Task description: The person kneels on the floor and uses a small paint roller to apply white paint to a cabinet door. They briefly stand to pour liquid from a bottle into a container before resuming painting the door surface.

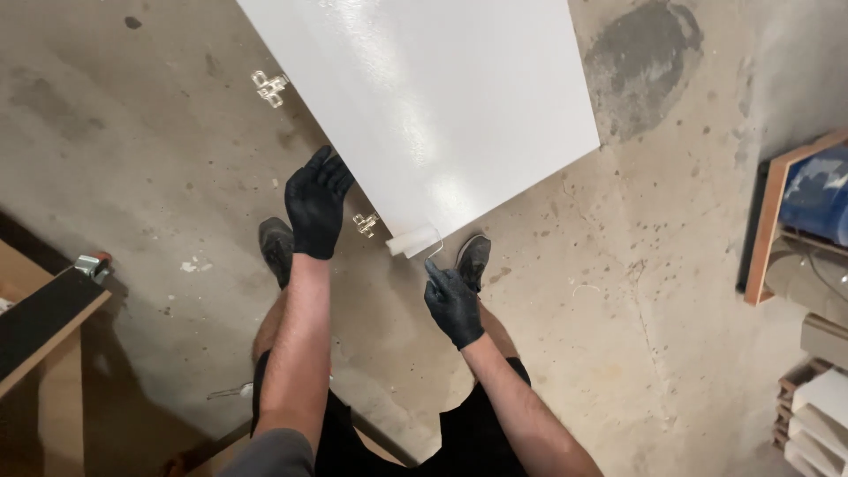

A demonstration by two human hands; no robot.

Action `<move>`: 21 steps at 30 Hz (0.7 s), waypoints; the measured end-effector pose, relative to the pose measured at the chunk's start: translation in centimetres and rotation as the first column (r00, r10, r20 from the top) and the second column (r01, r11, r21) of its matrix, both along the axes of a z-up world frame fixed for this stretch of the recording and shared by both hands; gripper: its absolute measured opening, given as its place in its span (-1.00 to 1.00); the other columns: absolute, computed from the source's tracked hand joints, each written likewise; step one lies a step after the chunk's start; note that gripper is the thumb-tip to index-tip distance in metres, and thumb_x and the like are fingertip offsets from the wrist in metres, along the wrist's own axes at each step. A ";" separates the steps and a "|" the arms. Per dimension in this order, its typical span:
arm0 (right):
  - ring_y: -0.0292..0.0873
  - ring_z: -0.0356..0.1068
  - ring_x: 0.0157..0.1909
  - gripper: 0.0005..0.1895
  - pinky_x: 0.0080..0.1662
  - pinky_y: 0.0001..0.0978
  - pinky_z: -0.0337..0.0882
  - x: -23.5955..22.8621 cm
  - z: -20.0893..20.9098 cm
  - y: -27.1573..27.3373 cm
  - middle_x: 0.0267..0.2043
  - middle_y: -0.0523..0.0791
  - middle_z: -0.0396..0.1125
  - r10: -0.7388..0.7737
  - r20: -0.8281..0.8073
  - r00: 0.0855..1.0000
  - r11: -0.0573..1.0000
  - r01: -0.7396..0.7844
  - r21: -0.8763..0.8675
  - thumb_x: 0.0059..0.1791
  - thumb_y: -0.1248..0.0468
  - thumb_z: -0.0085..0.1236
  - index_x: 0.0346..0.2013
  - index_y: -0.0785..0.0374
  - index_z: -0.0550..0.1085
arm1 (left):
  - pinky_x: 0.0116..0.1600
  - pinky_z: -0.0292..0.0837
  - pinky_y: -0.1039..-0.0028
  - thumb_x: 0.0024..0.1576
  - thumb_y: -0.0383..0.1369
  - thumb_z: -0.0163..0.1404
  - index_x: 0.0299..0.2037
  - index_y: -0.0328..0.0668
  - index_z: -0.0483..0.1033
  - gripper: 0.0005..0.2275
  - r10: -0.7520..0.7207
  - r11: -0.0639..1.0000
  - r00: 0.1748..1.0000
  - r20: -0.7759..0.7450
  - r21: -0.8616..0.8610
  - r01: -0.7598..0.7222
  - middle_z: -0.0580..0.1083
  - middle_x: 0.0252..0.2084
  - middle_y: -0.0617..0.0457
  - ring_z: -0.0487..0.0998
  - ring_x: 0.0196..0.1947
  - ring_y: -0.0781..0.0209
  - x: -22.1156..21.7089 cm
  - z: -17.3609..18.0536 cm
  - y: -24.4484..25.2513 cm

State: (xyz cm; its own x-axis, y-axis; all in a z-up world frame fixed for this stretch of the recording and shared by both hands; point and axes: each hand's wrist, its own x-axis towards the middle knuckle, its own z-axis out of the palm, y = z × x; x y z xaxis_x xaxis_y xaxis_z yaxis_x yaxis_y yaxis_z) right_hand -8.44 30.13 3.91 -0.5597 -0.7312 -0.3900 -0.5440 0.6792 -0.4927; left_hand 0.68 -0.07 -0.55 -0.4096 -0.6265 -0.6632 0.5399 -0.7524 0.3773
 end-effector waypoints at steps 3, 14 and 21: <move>-0.18 0.48 -0.19 -0.38 -0.22 -0.32 0.52 -1.7 -1.5 -3.1 -0.33 -0.24 0.39 0.187 -0.175 0.967 0.982 -0.184 0.035 -0.02 0.18 0.16 0.36 -0.20 0.38 | 0.29 0.43 0.14 0.17 -0.05 -0.12 0.29 -0.26 0.42 -0.44 0.006 0.995 0.989 -0.146 0.101 0.009 0.56 0.06 -0.21 0.61 0.06 -0.07 0.7 -0.1 0.0; -0.08 0.52 -0.07 -0.48 0.02 -0.14 0.57 -8.6 -1.8 -27.5 -0.18 -0.17 0.41 0.192 -0.088 0.977 0.981 -0.189 0.041 0.00 0.08 0.12 0.27 -0.39 0.41 | 0.37 0.28 0.07 0.14 0.03 -0.16 0.38 -0.33 0.31 -0.31 0.076 0.980 0.937 -0.342 0.199 -0.007 0.43 0.25 -0.33 0.48 0.24 -0.21 1.4 -4.9 1.8; 0.13 0.47 -0.18 -0.51 -0.17 0.01 0.48 -10.4 -4.5 -41.3 -0.19 -0.05 0.40 0.256 -0.246 0.935 0.905 -0.321 -0.278 -0.11 0.22 0.00 0.12 -0.05 0.53 | 0.40 0.25 0.08 0.25 -0.10 -0.28 0.36 -0.41 0.29 -0.42 0.116 0.977 0.957 -0.266 0.203 -0.062 0.43 0.20 -0.36 0.42 0.25 -0.17 1.0 -3.2 1.7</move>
State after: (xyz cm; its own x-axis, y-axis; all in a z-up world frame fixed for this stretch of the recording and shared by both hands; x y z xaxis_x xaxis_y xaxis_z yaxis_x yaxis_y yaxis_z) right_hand -18.86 -11.19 -0.55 -0.3475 -0.9374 -0.0214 -0.8014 0.3087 -0.5123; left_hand 1.64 1.67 -3.80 -0.5415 -0.5418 -0.6428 0.6701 -0.7399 0.0591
